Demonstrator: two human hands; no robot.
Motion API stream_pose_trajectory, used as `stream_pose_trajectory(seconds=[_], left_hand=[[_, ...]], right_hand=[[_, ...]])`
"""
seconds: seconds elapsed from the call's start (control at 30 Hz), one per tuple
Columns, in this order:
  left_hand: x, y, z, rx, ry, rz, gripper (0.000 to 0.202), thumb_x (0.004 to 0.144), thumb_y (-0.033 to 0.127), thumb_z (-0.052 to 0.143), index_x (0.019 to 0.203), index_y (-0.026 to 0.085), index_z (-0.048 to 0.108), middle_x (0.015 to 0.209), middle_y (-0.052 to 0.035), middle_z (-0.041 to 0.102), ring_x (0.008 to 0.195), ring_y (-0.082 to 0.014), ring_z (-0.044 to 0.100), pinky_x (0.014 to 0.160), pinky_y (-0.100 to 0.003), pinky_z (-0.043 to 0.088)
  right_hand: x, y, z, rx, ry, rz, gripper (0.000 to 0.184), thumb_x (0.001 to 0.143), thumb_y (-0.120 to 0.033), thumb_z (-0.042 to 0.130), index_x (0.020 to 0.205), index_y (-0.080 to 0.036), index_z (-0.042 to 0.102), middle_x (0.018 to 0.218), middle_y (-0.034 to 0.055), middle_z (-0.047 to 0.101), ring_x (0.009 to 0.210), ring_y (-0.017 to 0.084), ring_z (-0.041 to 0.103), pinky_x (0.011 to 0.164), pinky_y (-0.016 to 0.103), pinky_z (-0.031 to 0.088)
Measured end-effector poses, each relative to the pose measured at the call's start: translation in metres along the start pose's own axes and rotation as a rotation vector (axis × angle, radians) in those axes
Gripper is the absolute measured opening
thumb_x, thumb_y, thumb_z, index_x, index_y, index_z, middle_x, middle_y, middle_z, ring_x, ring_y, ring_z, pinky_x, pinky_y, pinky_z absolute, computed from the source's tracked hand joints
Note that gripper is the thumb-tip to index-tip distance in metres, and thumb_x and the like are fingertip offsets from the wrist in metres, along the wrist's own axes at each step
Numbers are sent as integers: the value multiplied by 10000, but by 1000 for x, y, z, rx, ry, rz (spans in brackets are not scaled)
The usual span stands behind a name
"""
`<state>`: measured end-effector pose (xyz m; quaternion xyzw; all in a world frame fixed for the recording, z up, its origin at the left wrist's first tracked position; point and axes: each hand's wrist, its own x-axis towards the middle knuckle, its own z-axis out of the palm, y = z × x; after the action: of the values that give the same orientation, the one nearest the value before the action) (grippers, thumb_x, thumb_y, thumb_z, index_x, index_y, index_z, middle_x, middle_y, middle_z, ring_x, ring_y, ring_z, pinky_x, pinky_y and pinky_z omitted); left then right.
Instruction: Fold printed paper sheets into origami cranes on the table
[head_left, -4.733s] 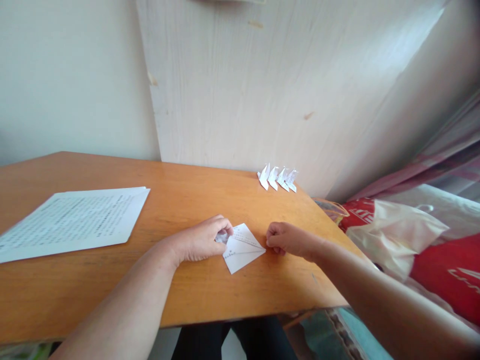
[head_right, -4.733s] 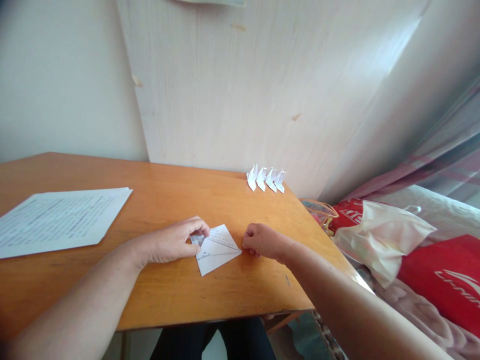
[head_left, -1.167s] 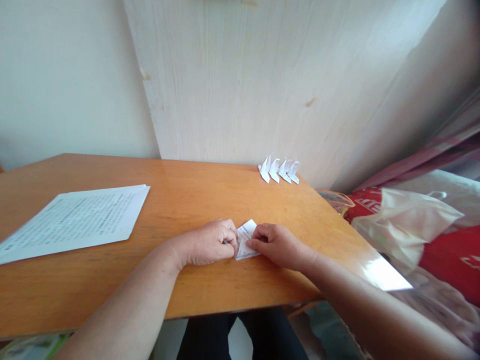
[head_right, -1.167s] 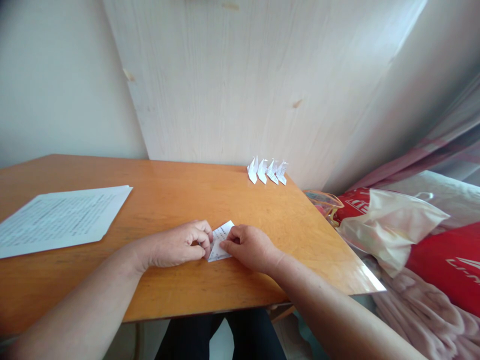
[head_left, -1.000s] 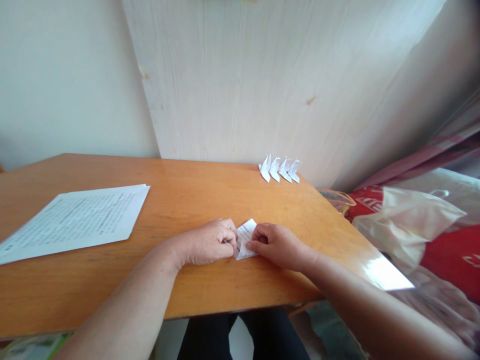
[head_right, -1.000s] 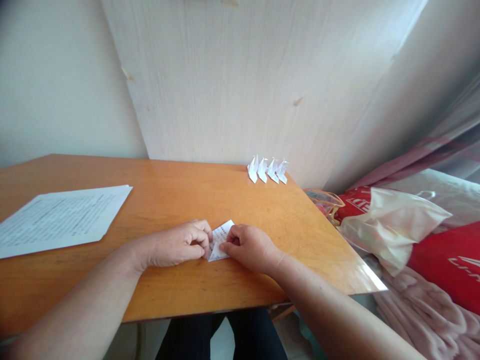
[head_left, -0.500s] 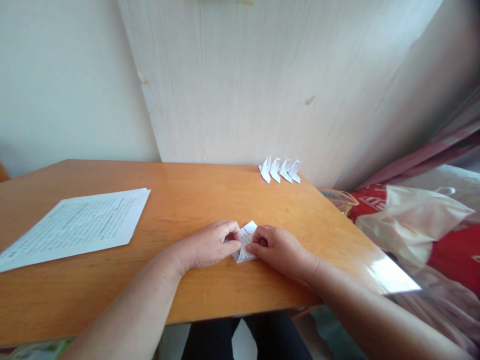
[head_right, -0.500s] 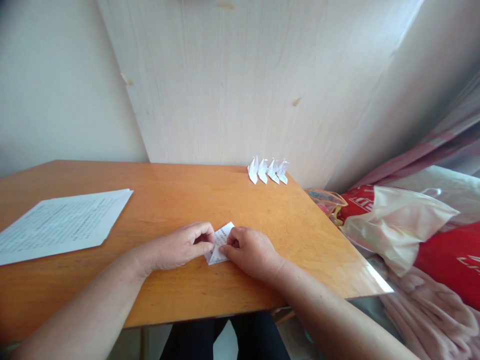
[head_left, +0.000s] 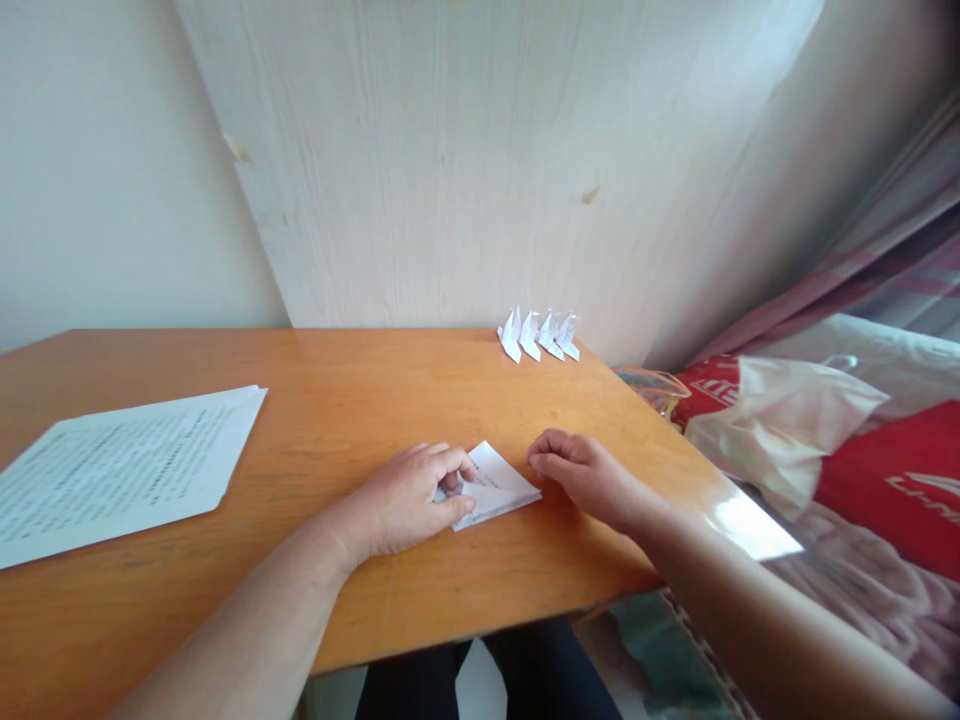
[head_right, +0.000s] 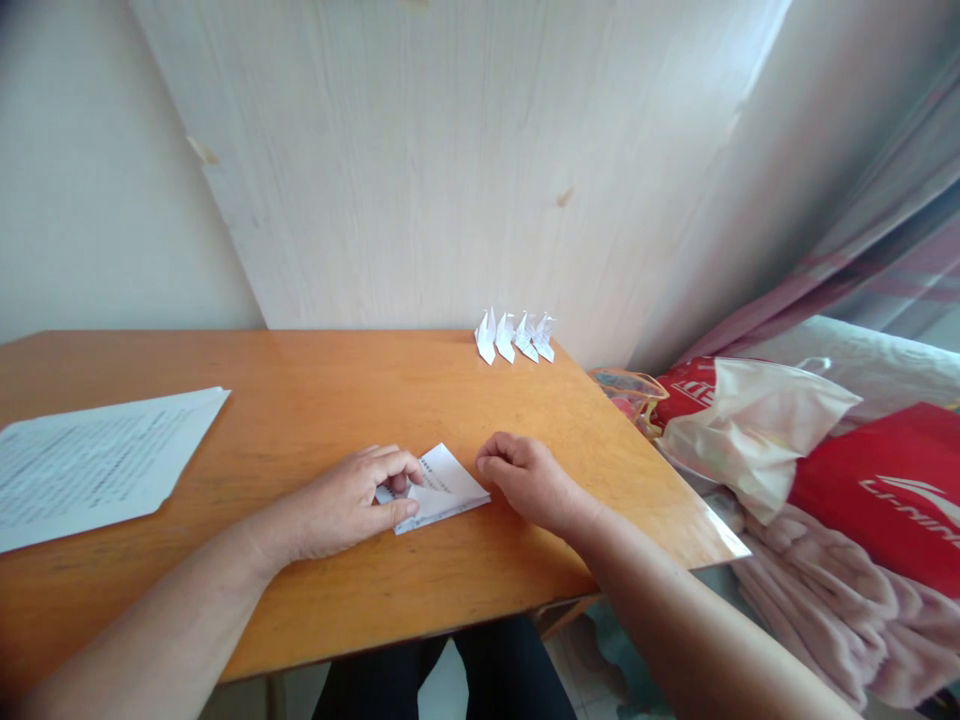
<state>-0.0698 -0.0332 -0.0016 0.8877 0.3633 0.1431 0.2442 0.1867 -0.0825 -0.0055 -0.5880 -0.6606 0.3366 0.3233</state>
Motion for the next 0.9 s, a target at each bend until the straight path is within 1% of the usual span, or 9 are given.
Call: stream_pose_trajectory(seconds=[0.07,0.17,0.3,0.47,0.63,0.73,0.8,0.9], left_hand=[[0,3,-3,8,-19,-2,220,843,334,609,1041,251,657,948,-27,641,914,-211,610,810,-326,483],[0,5,-5,1,-25,0,204,840,322,612,1024,250,661,947,-22,640,912,-207,611,809,-318,479],[0,5,-4,4,-34,0,190,841,305,613,1015,249,664,960,-21,637,922,-203,605,816,-317,470],[-1,6,-4,22,-35,-3,161,843,310,615,986,251,662,963,-16,633,922,-204,595,811,-317,459],[-1,4,-3,33,-37,7,140,846,316,612,962,253,657,949,-14,619,907,-198,582,791,-308,448],[0,2,-1,42,-37,10,132,836,311,620,948,253,662,937,-15,610,904,-198,571,779,-301,442],[1,1,-1,40,-37,11,136,830,313,627,946,255,666,931,-13,608,902,-199,569,771,-298,438],[1,1,0,38,-30,13,146,828,323,630,952,259,669,927,-11,606,903,-200,571,769,-297,435]], right_hand=[[-4,1,-6,-44,-47,-5,140,883,-285,527,827,-185,608,729,-15,567,661,133,498,588,246,378],[-10,-1,-9,-126,-107,-43,110,864,-247,550,839,-182,635,802,2,616,720,141,547,642,250,414],[-13,-5,-7,-243,-132,-113,78,840,-213,584,842,-184,657,824,11,637,731,145,578,661,257,428],[-12,-3,-6,-311,-148,-155,91,811,-157,580,812,-189,666,823,12,652,736,145,591,670,254,433],[-7,-3,-11,-323,-220,-140,163,792,-109,544,789,-196,682,853,20,687,799,165,611,738,267,451],[-4,-4,-15,-304,-262,-117,206,808,-109,517,816,-204,700,905,27,708,859,181,619,775,279,456],[-2,-5,-16,-298,-276,-110,219,816,-113,507,826,-205,706,922,31,713,875,187,619,782,285,456],[-2,-6,-15,-299,-280,-99,187,818,-133,524,803,-202,697,896,32,712,847,188,614,758,286,452]])
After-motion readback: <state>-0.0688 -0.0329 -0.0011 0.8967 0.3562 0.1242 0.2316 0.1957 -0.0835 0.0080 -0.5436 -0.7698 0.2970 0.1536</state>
